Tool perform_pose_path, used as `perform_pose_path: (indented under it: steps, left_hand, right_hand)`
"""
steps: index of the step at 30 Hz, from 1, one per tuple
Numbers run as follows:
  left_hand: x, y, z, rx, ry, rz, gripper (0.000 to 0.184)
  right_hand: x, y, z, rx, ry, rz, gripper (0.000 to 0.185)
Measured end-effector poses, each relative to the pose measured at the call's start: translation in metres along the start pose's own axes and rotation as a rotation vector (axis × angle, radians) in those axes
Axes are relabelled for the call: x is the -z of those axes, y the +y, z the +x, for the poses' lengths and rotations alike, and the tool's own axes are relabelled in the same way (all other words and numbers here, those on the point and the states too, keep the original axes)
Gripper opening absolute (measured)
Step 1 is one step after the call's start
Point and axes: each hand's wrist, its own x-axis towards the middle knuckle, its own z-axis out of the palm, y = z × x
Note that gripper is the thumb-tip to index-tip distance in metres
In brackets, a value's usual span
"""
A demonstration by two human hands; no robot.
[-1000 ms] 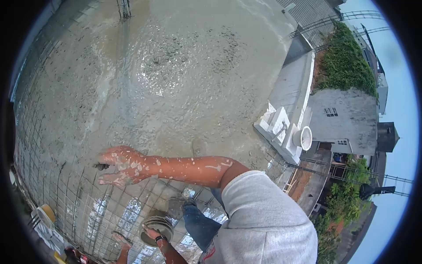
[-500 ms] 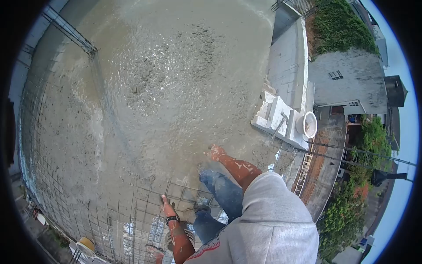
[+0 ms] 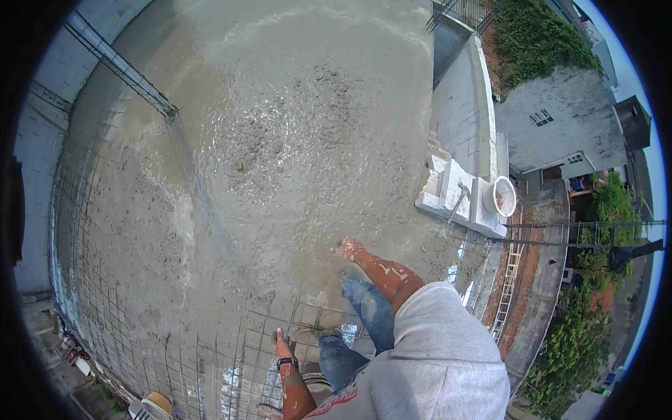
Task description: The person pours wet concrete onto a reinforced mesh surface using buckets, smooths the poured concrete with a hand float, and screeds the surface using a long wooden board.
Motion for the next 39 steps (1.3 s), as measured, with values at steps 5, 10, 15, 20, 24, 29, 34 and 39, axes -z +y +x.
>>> perform_pose_path:
  steps: [5, 10, 15, 20, 24, 29, 34, 39]
  left_hand:
    - [0.08, 0.004, -0.012, -0.058, -0.069, 0.038, 0.074]
    - [0.196, 0.003, -0.019, -0.012, -0.003, 0.046, 0.074]
    - [0.299, -0.006, -0.033, -0.046, 0.118, -0.061, 0.075]
    - [0.35, -0.026, -0.055, -0.028, 0.263, -0.181, 0.064]
    - [0.355, -0.057, -0.047, -0.014, 0.252, -0.159, 0.065]
    - [0.304, -0.051, -0.096, 0.08, 0.103, -0.017, 0.077]
    - [0.245, -0.013, -0.115, -0.026, 0.026, 0.054, 0.07]
    - [0.193, 0.027, -0.106, -0.074, 0.024, 0.106, 0.067]
  right_hand:
    - [-0.06, -0.07, -0.029, 0.159, 0.011, -0.062, 0.066]
    - [-0.11, -0.141, -0.099, 0.24, -0.08, -0.102, 0.072]
    - [-0.091, -0.224, -0.206, 0.36, -0.209, -0.114, 0.075]
    - [-0.106, -0.253, -0.222, 0.461, -0.121, -0.122, 0.065]
    - [-0.086, -0.259, -0.23, 0.474, -0.04, -0.105, 0.058]
    - [-0.035, -0.227, -0.232, 0.431, 0.013, -0.119, 0.061]
    - [0.016, -0.159, -0.214, 0.279, 0.037, -0.157, 0.064]
    - [0.053, -0.062, -0.163, 0.123, -0.024, -0.063, 0.071]
